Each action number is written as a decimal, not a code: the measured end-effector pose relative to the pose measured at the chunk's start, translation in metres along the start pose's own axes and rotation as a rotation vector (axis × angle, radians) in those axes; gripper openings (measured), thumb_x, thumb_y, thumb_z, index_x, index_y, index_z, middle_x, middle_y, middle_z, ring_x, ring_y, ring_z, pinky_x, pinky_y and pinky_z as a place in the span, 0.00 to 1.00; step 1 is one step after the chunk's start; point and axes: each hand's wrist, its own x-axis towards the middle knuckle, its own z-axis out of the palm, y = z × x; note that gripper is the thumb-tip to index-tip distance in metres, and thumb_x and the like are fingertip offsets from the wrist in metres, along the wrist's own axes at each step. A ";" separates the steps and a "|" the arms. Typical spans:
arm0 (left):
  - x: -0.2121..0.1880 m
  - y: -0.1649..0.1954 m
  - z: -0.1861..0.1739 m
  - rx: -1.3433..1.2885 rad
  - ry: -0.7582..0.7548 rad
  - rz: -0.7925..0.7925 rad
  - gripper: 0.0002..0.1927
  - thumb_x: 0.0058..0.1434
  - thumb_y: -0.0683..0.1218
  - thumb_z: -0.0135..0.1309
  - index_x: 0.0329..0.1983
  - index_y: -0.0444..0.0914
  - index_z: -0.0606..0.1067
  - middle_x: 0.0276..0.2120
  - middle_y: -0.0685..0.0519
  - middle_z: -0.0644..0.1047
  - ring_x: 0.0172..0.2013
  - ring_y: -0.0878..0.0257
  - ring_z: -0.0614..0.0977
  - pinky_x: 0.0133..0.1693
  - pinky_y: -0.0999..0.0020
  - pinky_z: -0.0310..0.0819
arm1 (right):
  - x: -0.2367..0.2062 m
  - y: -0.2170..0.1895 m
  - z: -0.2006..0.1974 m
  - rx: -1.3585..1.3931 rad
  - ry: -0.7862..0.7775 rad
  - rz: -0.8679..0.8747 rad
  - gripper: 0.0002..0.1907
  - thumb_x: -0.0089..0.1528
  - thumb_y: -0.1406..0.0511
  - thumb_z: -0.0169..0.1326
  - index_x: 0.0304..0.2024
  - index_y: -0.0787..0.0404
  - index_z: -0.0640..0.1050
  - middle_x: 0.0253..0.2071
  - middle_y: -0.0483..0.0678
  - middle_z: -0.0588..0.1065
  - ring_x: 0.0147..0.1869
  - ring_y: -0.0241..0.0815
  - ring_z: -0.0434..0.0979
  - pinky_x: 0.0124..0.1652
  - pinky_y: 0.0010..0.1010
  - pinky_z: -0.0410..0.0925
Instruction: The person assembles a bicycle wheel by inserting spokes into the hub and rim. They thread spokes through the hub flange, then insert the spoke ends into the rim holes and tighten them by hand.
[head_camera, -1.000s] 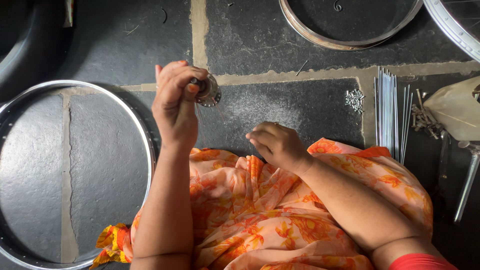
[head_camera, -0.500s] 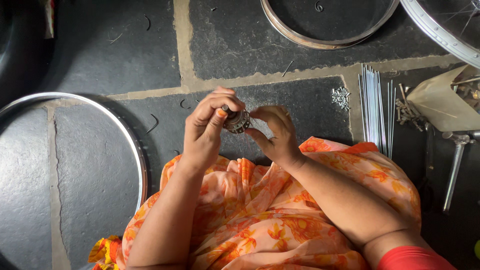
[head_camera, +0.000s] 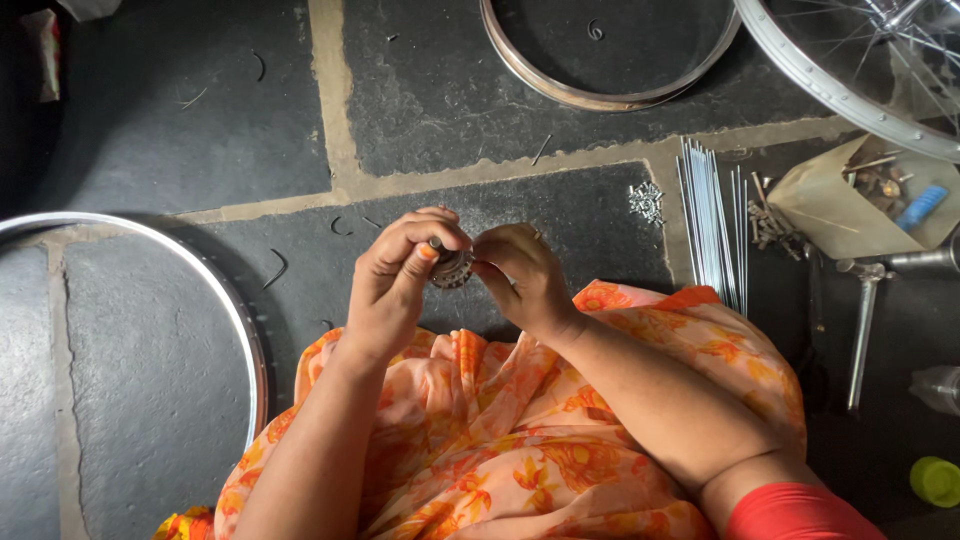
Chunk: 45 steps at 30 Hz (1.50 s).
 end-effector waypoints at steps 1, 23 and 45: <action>0.000 0.001 0.001 -0.014 0.005 -0.019 0.09 0.76 0.45 0.49 0.47 0.36 0.77 0.46 0.53 0.79 0.59 0.59 0.75 0.64 0.61 0.68 | 0.000 0.002 -0.001 0.017 -0.006 0.004 0.08 0.60 0.73 0.62 0.41 0.62 0.78 0.45 0.48 0.77 0.50 0.47 0.79 0.50 0.35 0.71; 0.001 -0.017 0.010 -0.300 0.055 0.072 0.07 0.76 0.42 0.48 0.49 0.36 0.77 0.50 0.51 0.78 0.63 0.59 0.73 0.68 0.61 0.65 | -0.005 0.013 -0.007 -0.045 0.056 0.000 0.07 0.67 0.74 0.54 0.48 0.65 0.76 0.40 0.51 0.75 0.42 0.46 0.76 0.43 0.34 0.69; 0.001 -0.017 0.002 -0.004 0.169 0.140 0.07 0.75 0.43 0.51 0.47 0.34 0.77 0.47 0.51 0.80 0.59 0.58 0.77 0.69 0.58 0.66 | 0.005 -0.018 -0.013 -0.287 0.047 -0.092 0.06 0.59 0.70 0.61 0.33 0.59 0.76 0.36 0.46 0.74 0.40 0.43 0.74 0.39 0.34 0.68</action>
